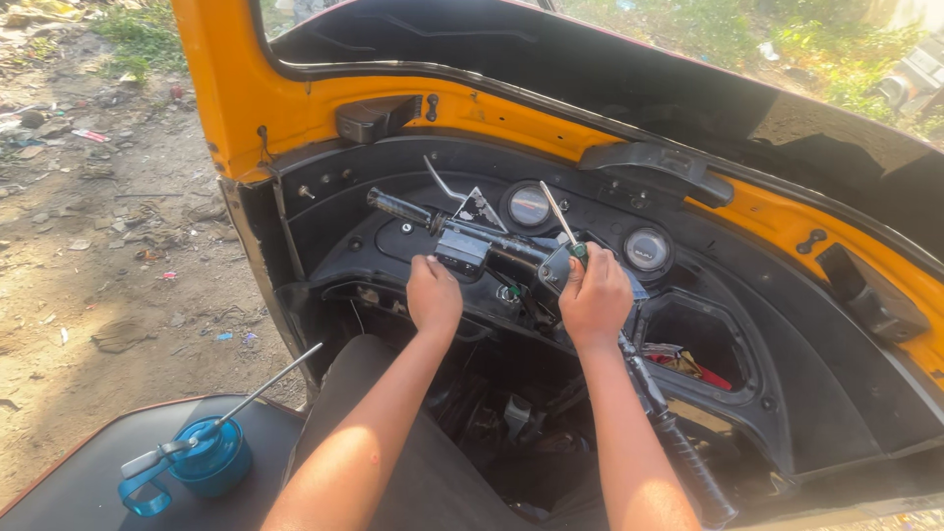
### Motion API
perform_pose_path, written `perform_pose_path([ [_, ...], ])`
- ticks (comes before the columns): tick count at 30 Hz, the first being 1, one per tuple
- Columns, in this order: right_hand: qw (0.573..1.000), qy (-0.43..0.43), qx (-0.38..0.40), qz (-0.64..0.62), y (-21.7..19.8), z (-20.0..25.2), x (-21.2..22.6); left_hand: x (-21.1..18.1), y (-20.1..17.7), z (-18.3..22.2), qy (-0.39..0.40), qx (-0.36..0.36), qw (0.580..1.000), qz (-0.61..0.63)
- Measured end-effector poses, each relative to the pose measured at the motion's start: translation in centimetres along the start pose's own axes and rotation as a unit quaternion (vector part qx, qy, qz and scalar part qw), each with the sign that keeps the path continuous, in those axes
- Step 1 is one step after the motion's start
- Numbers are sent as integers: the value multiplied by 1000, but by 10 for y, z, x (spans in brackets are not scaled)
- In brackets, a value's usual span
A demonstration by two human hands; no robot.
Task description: The person uses a screwdriver to remove and tighten screws on the steering and dashboard assembly of a yellow auto-rickshaw. They work on the black plastic housing and handle components with a hand tool.
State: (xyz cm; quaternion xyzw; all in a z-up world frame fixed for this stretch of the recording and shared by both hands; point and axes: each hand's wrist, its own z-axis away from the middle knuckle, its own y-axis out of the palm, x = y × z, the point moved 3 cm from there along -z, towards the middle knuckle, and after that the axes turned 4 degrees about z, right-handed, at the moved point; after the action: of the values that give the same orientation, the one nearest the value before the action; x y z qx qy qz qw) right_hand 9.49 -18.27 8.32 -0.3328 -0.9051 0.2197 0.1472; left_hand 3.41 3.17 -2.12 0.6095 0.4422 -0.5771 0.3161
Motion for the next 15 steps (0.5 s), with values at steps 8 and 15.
perform_pose_path([
  [8, 1000, -3, -1, 9, -1, -1, 0, 50, 1, -9, -271, 126, 888, 349],
  [15, 967, 185, -122, -128, 2, 5, -35, -36, -42, 67, 106, 106, 987, 58],
])
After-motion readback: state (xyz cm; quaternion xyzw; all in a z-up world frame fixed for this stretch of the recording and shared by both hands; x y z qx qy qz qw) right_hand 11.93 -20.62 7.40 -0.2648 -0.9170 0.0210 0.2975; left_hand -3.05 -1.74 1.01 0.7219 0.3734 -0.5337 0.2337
